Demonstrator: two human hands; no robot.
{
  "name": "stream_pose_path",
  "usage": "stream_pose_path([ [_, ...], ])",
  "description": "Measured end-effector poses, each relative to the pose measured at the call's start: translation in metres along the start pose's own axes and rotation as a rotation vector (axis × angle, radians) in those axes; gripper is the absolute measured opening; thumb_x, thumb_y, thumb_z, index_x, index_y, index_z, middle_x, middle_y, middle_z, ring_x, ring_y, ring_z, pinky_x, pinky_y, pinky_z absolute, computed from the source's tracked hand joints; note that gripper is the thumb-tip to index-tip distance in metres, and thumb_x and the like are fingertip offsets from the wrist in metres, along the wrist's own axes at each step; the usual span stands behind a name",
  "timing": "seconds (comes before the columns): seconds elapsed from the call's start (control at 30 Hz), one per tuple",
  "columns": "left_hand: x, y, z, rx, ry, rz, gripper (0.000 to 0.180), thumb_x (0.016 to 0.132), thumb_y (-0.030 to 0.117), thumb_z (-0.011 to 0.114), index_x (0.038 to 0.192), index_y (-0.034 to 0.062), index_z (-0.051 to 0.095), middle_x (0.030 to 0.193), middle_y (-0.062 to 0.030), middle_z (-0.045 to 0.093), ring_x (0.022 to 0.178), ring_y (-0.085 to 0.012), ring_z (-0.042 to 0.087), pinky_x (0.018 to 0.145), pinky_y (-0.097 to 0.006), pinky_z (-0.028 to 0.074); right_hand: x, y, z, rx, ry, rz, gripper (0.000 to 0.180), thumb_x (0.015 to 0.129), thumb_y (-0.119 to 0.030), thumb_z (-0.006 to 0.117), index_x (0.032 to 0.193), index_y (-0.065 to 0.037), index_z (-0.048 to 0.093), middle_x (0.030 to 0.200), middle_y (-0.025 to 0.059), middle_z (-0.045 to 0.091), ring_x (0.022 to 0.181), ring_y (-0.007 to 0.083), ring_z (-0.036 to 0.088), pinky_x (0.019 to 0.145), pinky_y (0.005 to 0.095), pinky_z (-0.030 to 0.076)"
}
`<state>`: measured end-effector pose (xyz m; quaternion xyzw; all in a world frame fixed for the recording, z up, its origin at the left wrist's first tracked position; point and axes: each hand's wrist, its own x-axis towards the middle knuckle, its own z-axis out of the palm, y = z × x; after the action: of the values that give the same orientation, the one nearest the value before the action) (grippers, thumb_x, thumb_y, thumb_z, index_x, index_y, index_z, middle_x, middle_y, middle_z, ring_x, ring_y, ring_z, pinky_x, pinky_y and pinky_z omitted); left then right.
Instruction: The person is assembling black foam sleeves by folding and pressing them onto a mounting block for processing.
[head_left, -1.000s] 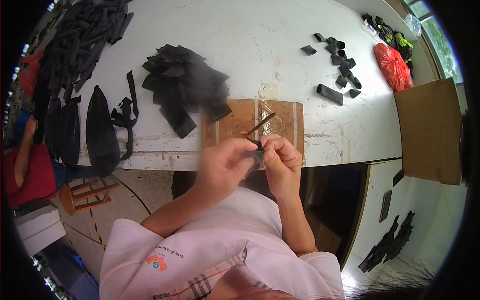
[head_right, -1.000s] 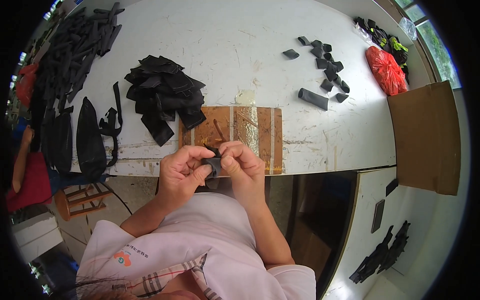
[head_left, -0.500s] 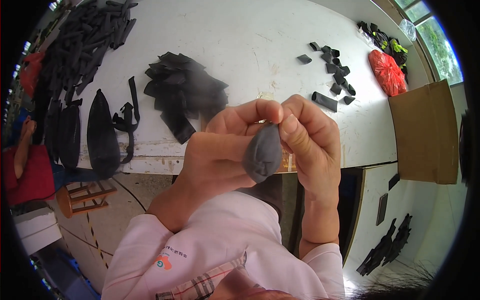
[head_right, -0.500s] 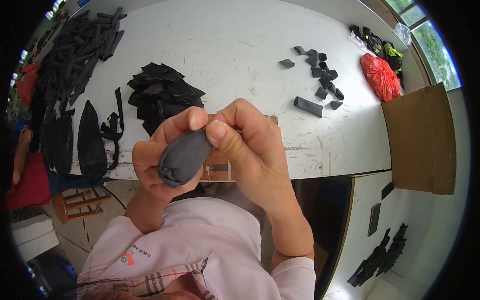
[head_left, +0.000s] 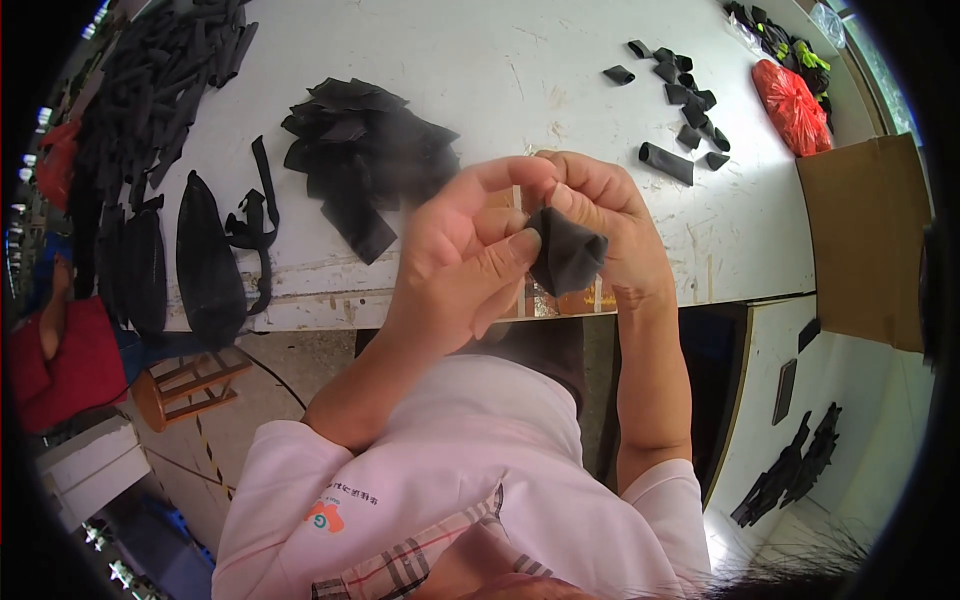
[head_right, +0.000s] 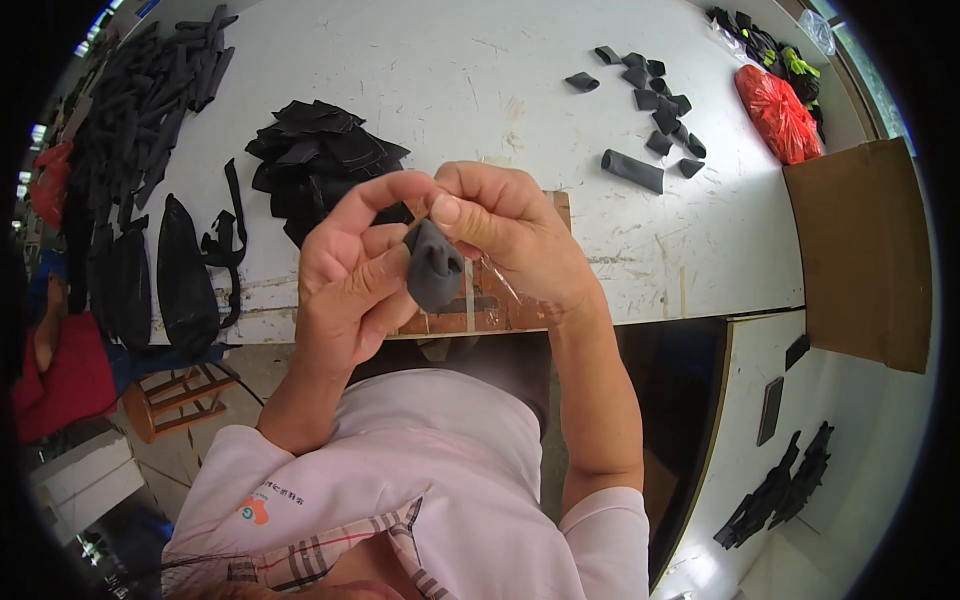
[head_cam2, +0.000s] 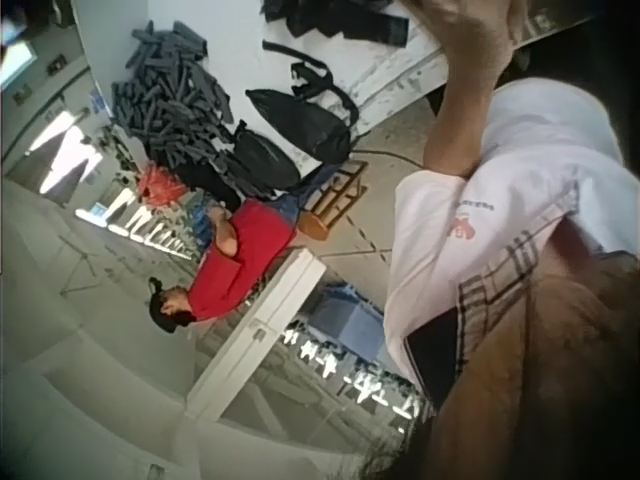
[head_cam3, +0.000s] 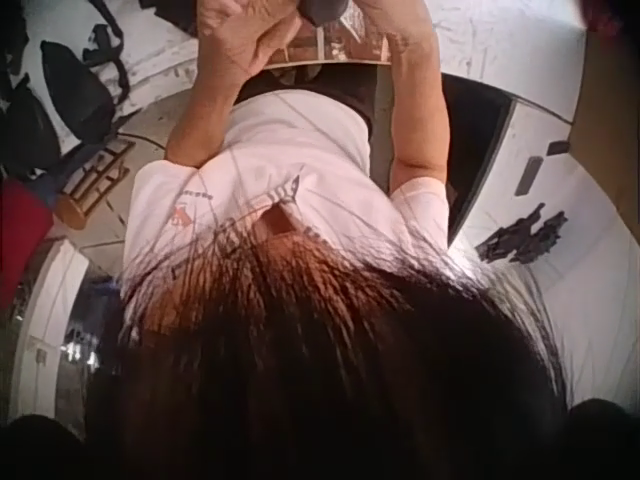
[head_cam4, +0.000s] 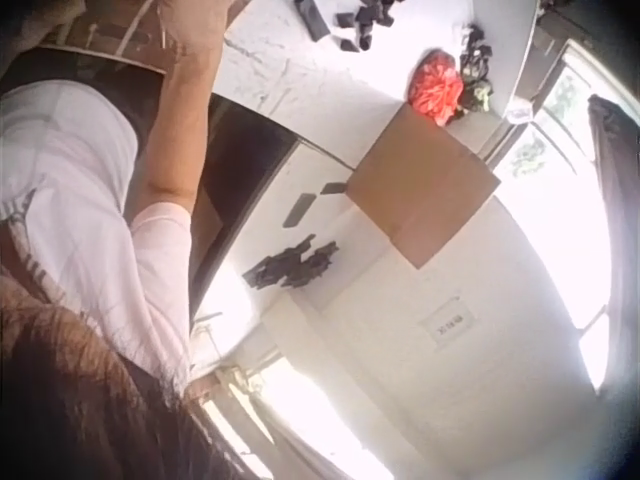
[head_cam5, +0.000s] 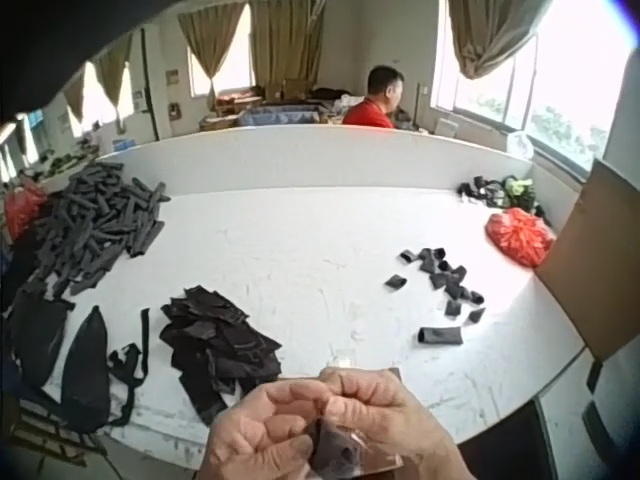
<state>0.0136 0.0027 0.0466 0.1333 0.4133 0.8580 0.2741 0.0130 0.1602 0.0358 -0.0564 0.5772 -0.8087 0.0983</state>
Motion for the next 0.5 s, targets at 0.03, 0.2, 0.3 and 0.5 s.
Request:
stream_pose_path([
  [0.03, -0.002, -0.002, 0.002, 0.183, 0.067, 0.087, 0.03, 0.085, 0.003, 0.049, 0.114, 0.0007, 0.041, 0.065, -0.0017, 0.054, 0.041, 0.0008, 0.034, 0.034, -0.015, 0.022, 0.003, 0.004, -0.004, -0.021, -0.04, 0.028, 0.027, 0.085, -0.029, 0.055, 0.07, -0.007, 0.051, 0.061, -0.0053, 0.042, 0.055, 0.0036, 0.036, 0.049, 0.0165, 0.029],
  [0.2, -0.003, -0.036, -0.041, -0.116, 0.152, -0.114, 0.036, 0.081, 0.006, 0.056, 0.115, -0.0002, 0.042, 0.08, -0.0055, 0.057, 0.037, -0.0005, 0.03, 0.034, -0.014, 0.022, -0.011, 0.053, -0.011, 0.074, 0.057, 0.082, 0.028, 0.085, -0.03, 0.054, 0.069, -0.007, 0.051, 0.06, -0.0051, 0.042, 0.054, 0.0034, 0.036, 0.047, 0.0184, 0.03],
  [0.3, 0.01, -0.023, -0.057, -0.706, -0.02, -0.282, 0.035, 0.085, 0.006, 0.042, 0.119, -0.004, 0.041, 0.088, -0.0135, 0.058, 0.036, -0.0038, 0.032, 0.033, -0.015, 0.022, -0.005, 0.045, 0.0, 0.019, 0.135, 0.043, 0.028, 0.085, -0.029, 0.054, 0.07, -0.005, 0.052, 0.059, -0.0048, 0.042, 0.053, 0.0035, 0.035, 0.046, 0.0189, 0.03],
  [0.5, 0.013, -0.02, -0.044, -1.173, -0.128, -0.273, 0.038, 0.085, 0.005, 0.038, 0.12, -0.0069, 0.038, 0.098, -0.0196, 0.056, 0.03, -0.0065, 0.034, 0.03, -0.017, 0.023, -0.001, -0.009, 0.01, -0.219, 0.042, 0.118, 0.029, 0.084, -0.031, 0.056, 0.082, -0.002, 0.061, 0.061, -0.0028, 0.046, 0.056, 0.0055, 0.04, 0.05, 0.0199, 0.033],
])
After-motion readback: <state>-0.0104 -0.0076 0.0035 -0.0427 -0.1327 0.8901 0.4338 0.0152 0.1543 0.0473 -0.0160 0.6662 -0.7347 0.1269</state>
